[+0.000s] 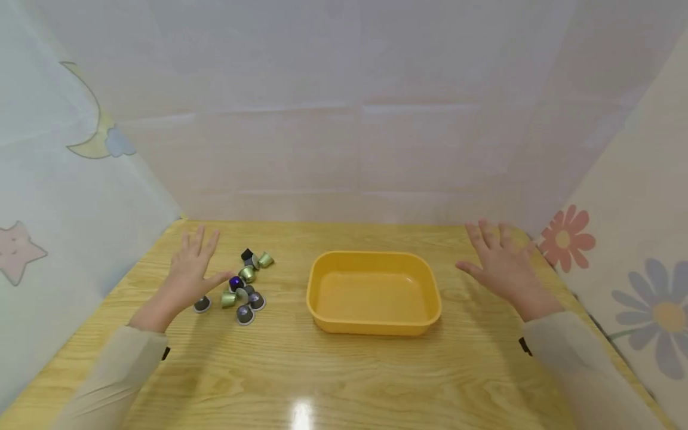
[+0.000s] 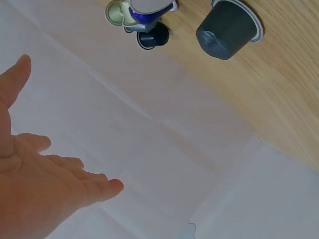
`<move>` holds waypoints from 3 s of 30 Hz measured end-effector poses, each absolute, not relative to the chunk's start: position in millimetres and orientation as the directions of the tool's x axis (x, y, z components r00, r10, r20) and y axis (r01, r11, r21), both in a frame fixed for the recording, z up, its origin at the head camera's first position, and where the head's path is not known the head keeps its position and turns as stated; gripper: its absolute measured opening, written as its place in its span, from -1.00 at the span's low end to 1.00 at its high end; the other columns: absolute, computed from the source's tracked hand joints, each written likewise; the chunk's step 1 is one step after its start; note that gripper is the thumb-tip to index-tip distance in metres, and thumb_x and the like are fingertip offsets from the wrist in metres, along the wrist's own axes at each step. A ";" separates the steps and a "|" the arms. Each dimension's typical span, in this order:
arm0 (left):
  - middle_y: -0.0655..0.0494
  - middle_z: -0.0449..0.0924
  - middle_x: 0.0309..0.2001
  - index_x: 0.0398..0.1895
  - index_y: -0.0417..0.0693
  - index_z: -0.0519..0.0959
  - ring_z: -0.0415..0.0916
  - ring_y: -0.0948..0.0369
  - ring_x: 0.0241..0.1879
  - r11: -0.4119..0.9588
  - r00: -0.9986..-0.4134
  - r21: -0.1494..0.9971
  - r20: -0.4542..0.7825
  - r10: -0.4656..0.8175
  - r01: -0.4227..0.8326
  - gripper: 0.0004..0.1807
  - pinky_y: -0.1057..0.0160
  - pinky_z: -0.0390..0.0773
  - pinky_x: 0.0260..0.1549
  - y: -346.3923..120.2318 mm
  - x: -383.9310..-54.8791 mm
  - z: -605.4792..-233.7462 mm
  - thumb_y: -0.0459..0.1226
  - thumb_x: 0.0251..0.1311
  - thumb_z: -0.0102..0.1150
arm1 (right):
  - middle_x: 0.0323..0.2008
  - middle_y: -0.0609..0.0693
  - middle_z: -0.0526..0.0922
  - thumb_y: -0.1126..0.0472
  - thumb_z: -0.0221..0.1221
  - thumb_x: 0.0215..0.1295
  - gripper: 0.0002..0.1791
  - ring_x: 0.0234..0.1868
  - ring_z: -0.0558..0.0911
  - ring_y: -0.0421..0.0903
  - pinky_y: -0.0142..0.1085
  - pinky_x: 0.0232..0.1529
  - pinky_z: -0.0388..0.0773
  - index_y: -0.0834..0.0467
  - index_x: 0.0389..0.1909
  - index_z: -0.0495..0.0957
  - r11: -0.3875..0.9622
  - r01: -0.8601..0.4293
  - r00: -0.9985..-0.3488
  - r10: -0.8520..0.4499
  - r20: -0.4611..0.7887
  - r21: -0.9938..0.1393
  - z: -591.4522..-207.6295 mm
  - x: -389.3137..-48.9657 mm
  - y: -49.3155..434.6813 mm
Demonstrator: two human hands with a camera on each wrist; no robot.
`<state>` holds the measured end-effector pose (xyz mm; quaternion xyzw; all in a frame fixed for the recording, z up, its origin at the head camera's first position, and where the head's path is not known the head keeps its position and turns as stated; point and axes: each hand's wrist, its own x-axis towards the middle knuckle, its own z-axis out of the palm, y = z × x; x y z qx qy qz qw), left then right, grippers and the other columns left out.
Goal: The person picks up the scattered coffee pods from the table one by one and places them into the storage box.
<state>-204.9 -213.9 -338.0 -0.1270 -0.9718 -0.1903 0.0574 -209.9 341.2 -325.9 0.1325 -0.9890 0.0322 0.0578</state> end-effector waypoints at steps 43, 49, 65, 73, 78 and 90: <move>-0.43 -0.10 0.44 0.49 -0.40 -0.16 -0.12 -0.34 0.40 0.564 -0.980 0.811 -0.197 0.010 -0.157 -0.16 -0.23 0.10 0.30 -266.8 -172.9 -388.6 -0.33 0.35 0.13 | 0.42 0.32 -0.01 0.32 -0.03 0.51 -0.33 -0.08 0.47 -0.63 -0.52 -0.01 0.52 0.36 0.48 -0.11 0.138 0.096 -0.995 0.011 -0.095 -0.986 -388.9 -185.4 289.7; -0.36 -0.03 0.43 0.46 -0.41 -0.05 -0.06 -0.27 0.41 0.565 -0.981 0.806 -0.188 -0.044 -0.180 -0.20 -0.15 0.10 0.33 -264.3 -174.4 -397.9 -0.36 0.32 0.16 | 0.28 -0.13 0.35 0.36 0.00 0.47 -0.30 -0.09 0.52 -0.56 -0.52 -0.01 0.52 0.35 0.49 -0.13 -0.097 0.124 -0.991 0.030 -0.128 -0.988 -395.5 -185.1 283.5; -0.33 0.02 0.41 0.43 -0.40 0.07 0.03 -0.23 0.39 0.525 -0.974 0.820 -0.202 -0.107 -0.228 -0.31 -0.09 0.12 0.33 -257.2 -177.9 -405.0 -0.36 0.34 0.13 | 0.21 -0.35 0.35 0.31 -0.01 0.49 -0.29 0.21 0.37 -0.46 -0.58 0.06 0.43 0.23 0.52 -0.15 -0.195 0.196 -0.978 0.036 -0.207 -0.961 -395.4 -186.3 276.5; -0.38 0.08 0.39 0.40 -0.45 0.12 0.08 -0.23 0.37 0.524 -0.977 0.825 -0.182 -0.110 -0.213 -0.33 -0.06 0.20 0.30 -253.7 -181.6 -408.0 -0.36 0.33 0.14 | 0.17 -0.39 0.38 0.30 -0.02 0.50 -0.29 0.20 0.38 -0.47 -0.57 0.09 0.41 0.21 0.52 -0.14 -0.209 0.216 -0.973 0.041 -0.229 -0.954 -395.8 -185.7 276.0; -0.36 0.21 0.32 0.34 -0.45 0.25 0.18 -0.21 0.32 0.582 -0.981 0.790 -0.149 -0.125 -0.194 -0.39 -0.10 0.23 0.28 -252.7 -184.9 -407.9 -0.33 0.32 0.16 | 0.38 -0.18 0.14 0.30 -0.05 0.52 -0.31 0.35 0.22 -0.33 -0.58 0.12 0.38 0.18 0.53 -0.15 -0.196 0.236 -0.967 0.049 -0.250 -0.952 -395.8 -184.9 274.4; -0.31 0.24 0.31 0.37 -0.37 0.26 0.15 -0.20 0.35 0.505 -0.964 0.823 -0.197 -0.178 -0.262 -0.35 -0.12 0.22 0.28 -256.6 -181.3 -404.1 -0.21 0.33 0.19 | 0.45 0.05 -0.06 0.32 -0.09 0.52 -0.33 -0.05 0.49 -0.57 -0.58 0.11 0.39 0.22 0.52 -0.16 -0.223 0.213 -0.973 0.044 -0.228 -0.951 -398.2 -183.1 273.6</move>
